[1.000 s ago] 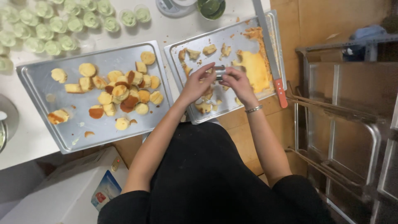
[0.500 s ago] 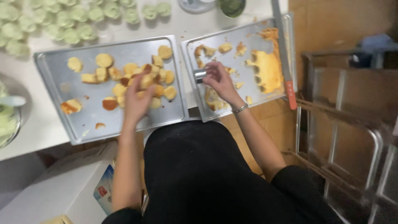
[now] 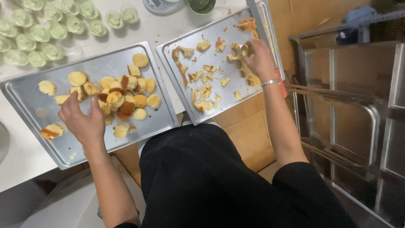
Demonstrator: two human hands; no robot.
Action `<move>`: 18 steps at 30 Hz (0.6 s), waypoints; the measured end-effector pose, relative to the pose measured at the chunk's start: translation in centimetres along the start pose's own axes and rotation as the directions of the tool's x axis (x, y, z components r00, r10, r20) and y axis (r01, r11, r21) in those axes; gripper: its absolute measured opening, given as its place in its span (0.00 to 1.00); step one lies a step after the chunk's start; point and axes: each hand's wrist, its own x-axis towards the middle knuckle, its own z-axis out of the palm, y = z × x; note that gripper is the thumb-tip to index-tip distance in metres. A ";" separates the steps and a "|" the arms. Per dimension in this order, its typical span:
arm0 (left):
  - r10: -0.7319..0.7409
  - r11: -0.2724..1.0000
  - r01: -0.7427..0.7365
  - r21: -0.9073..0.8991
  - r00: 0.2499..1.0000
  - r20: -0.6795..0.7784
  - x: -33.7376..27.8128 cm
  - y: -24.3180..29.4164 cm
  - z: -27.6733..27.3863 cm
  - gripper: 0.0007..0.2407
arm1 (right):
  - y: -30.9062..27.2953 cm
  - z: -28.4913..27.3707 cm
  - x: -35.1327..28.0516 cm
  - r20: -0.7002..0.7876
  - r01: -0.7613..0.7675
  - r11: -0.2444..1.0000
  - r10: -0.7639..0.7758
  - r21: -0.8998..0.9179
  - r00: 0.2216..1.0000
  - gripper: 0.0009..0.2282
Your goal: Cutting circular pieces out of a sheet cake using a round cookie cutter and placing them on a tray.
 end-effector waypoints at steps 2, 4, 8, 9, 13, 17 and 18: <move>0.019 1.000 -0.019 0.004 1.000 -0.007 -0.2 0.4 -0.1 0.18 | 0.4 0.5 0.2 0.014 -0.018 1.000 0.018 0.012 1.000 0.23; 0.038 0.999 -0.038 0.008 0.999 -0.013 -0.4 0.8 -0.1 0.17 | 1.0 1.3 0.4 0.029 -0.036 0.999 0.035 0.025 0.999 0.23; 0.047 0.999 -0.048 -0.023 0.998 -0.039 -0.8 2.0 0.0 0.16 | 1.5 2.3 0.9 0.053 -0.060 0.997 0.062 -0.038 0.997 0.20; 0.063 0.997 -0.065 -0.031 0.997 -0.054 -0.9 2.4 -0.1 0.16 | 1.2 2.4 1.1 0.067 -0.079 0.995 0.083 -0.059 0.994 0.20; 0.034 0.994 -0.041 -0.105 0.997 -0.064 -1.0 5.6 1.4 0.16 | 1.7 3.7 1.2 0.030 -0.097 0.993 0.099 -0.070 0.995 0.18; 0.175 0.967 -0.189 -0.171 0.980 -0.097 -1.6 11.8 3.5 0.13 | 0.5 3.8 2.3 -0.074 -0.243 0.962 0.236 -0.124 0.969 0.17; 0.239 0.942 -0.254 -0.218 0.967 -0.091 -1.7 13.4 4.1 0.12 | 0.3 3.7 2.7 -0.102 -0.330 0.937 0.319 -0.114 0.942 0.19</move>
